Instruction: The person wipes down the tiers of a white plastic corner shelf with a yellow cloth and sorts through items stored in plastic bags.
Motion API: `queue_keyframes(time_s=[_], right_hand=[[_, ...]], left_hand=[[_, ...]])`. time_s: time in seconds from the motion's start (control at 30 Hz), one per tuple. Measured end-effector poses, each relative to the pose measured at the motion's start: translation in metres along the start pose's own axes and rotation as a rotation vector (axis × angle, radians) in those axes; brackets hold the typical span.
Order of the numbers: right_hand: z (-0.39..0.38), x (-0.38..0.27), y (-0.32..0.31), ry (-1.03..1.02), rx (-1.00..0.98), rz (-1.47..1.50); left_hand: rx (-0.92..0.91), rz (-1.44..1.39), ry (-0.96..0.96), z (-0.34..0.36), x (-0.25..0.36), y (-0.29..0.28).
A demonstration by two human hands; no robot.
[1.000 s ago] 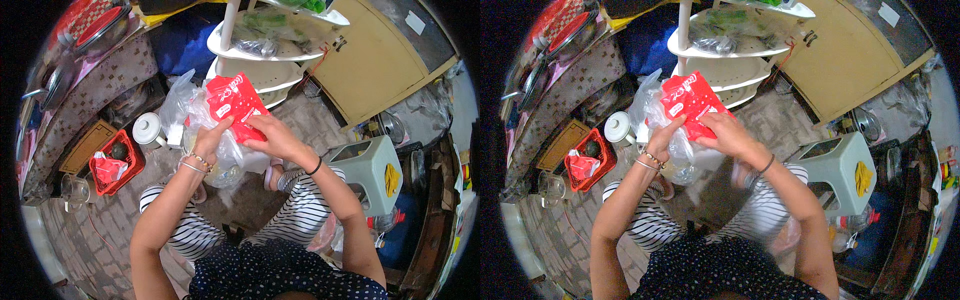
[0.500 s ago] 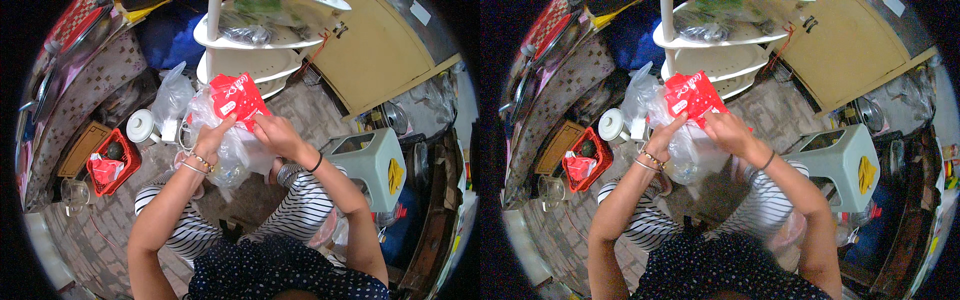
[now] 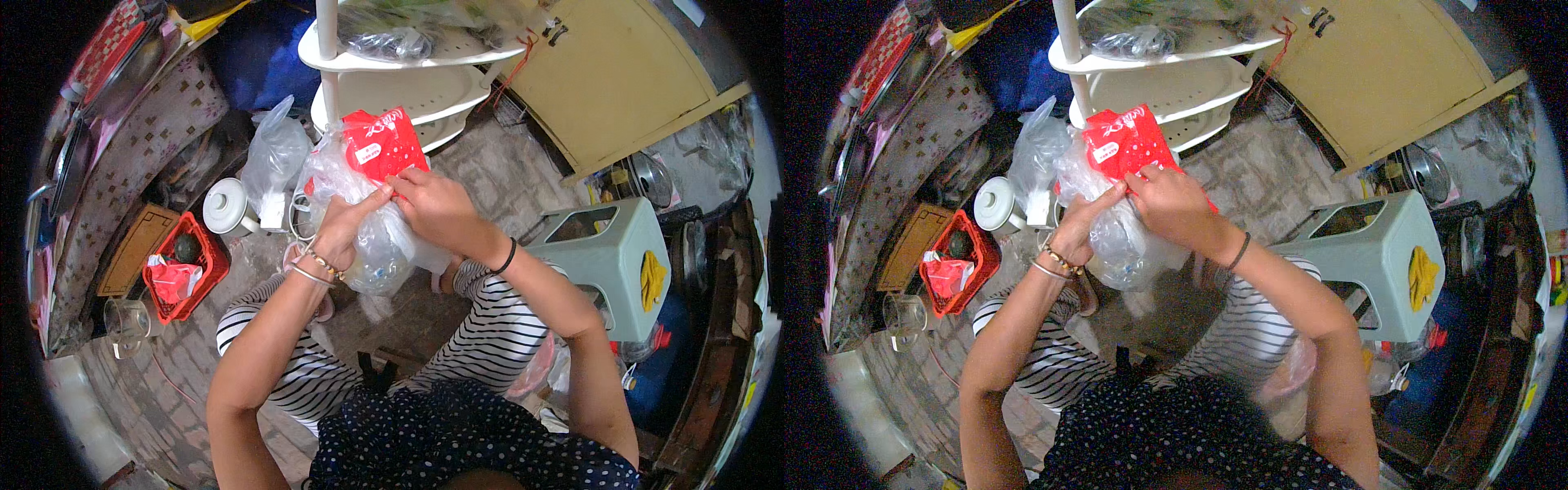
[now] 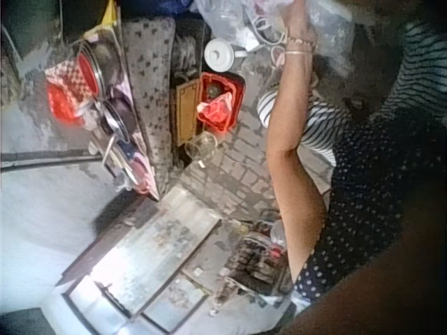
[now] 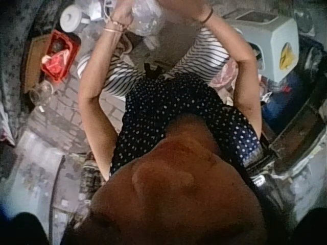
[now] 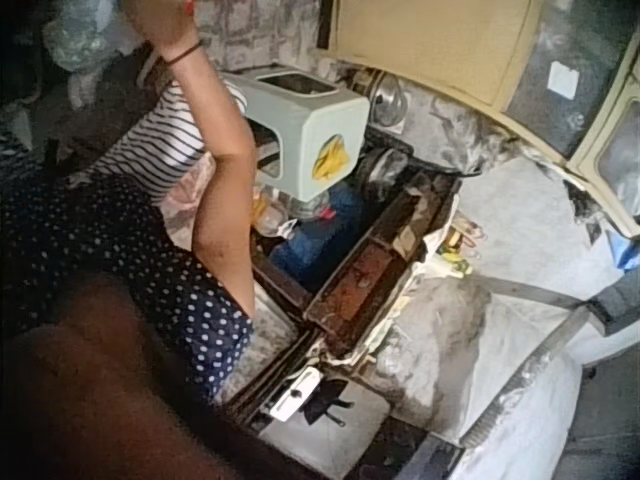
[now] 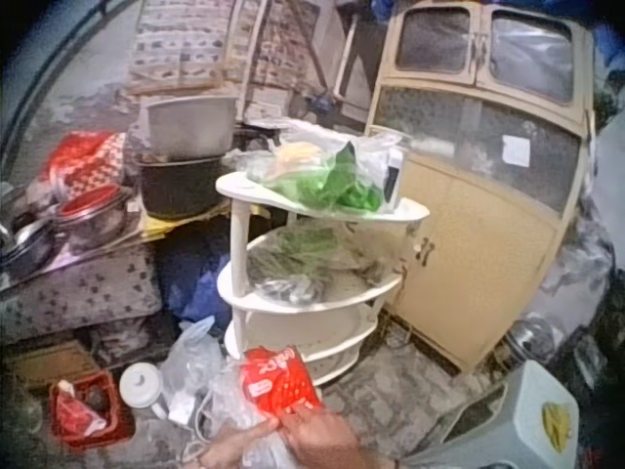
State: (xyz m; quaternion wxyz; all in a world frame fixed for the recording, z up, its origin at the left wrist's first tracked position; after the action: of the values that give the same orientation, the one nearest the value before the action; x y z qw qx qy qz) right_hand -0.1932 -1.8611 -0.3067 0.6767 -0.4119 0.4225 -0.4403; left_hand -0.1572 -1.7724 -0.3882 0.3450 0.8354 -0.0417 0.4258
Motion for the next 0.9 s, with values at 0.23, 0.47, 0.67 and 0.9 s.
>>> queue_keyframes(time_s=[0.23, 0.47, 0.67, 0.9], right_hand=[[0.000, 0.019, 0.016, 0.167, -0.169, 0.412], [-0.009, 0.061, 0.021, 0.431, -0.246, 0.798], [-0.042, 0.171, 0.014, 0.776, -0.077, 1.274], [-0.028, 0.274, 0.019, 0.767, 0.238, 1.652]], left_hand=[[0.028, 0.193, -0.005, 0.003, -0.004, -0.008], [0.182, 0.162, -0.131, -0.001, -0.010, -0.021], [0.217, -0.039, -0.223, -0.006, -0.019, -0.033], [0.282, 0.026, -0.319, -0.015, -0.024, -0.034]])
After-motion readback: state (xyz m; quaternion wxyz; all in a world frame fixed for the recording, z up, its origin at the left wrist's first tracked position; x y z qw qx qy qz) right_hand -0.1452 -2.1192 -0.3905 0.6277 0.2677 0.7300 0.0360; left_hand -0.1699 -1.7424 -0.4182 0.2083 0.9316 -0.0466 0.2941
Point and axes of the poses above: each hand's wrist, its own z-axis towards the middle knuckle, its own y-axis out of the palm, x = y × z, the point moved 9 cm from there along z, towards the middle knuckle, and after that the axes turned 5 degrees about -z, right-handed, at the moved point
